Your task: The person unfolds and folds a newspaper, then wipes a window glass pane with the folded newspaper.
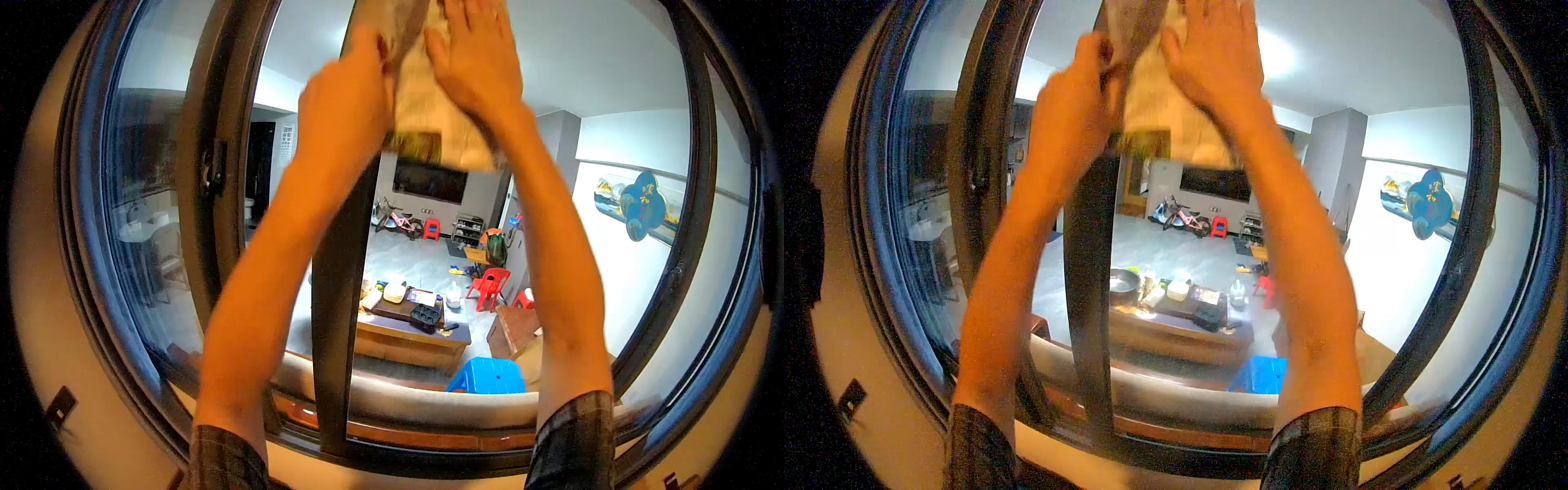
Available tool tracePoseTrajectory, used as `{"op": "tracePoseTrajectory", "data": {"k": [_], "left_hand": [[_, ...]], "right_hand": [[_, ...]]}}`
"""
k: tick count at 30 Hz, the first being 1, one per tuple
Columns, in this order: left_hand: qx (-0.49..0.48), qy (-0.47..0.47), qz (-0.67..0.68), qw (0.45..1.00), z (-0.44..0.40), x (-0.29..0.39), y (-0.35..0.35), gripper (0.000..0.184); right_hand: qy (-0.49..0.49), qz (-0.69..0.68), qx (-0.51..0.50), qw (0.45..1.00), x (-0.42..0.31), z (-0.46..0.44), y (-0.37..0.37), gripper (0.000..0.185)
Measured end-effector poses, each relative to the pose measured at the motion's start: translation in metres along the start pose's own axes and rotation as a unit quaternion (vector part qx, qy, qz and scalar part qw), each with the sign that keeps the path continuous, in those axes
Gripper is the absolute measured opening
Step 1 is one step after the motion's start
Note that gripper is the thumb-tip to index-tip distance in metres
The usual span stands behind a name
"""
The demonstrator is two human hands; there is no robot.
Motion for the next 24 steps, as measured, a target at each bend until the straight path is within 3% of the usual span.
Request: {"op": "tracePoseTrajectory", "data": {"k": [2,4,12,14,18,24], "left_hand": [[-0.071,0.091,0.062,0.991,0.039,-0.001,0.002,0.03],[-0.076,0.107,0.089,0.987,0.084,-0.003,0.002,0.031],[-0.249,0.246,0.197,0.916,0.289,-0.002,-0.003,0.042],[-0.324,0.316,0.201,0.868,0.342,0.01,0.014,0.038],[-0.342,0.293,0.229,0.863,0.439,0.04,0.056,0.027],[-0.455,0.367,0.228,0.779,0.517,0.091,0.106,0.023]], "right_hand": [[-0.015,-0.036,-0.02,0.999,-0.016,0.029,-0.004,0.063],[-0.025,-0.061,-0.064,0.996,-0.043,0.062,0.004,0.067],[-0.075,-0.191,-0.265,0.942,-0.147,0.219,0.04,0.085],[-0.098,-0.255,-0.319,0.908,-0.175,0.271,0.054,0.086],[-0.109,-0.392,-0.382,0.83,-0.223,0.381,0.113,0.08],[-0.192,-0.485,-0.497,0.694,-0.264,0.517,0.21,0.075]]}}
Point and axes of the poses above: each hand's wrist, its own z-axis away from the middle knuckle, its own y-axis out of the back of the hand, x = y × z, the point moved 7 cm from there along -z, towards the middle knuckle, and after that the axes turned 12 degrees about -x, right-handed, at the moved point
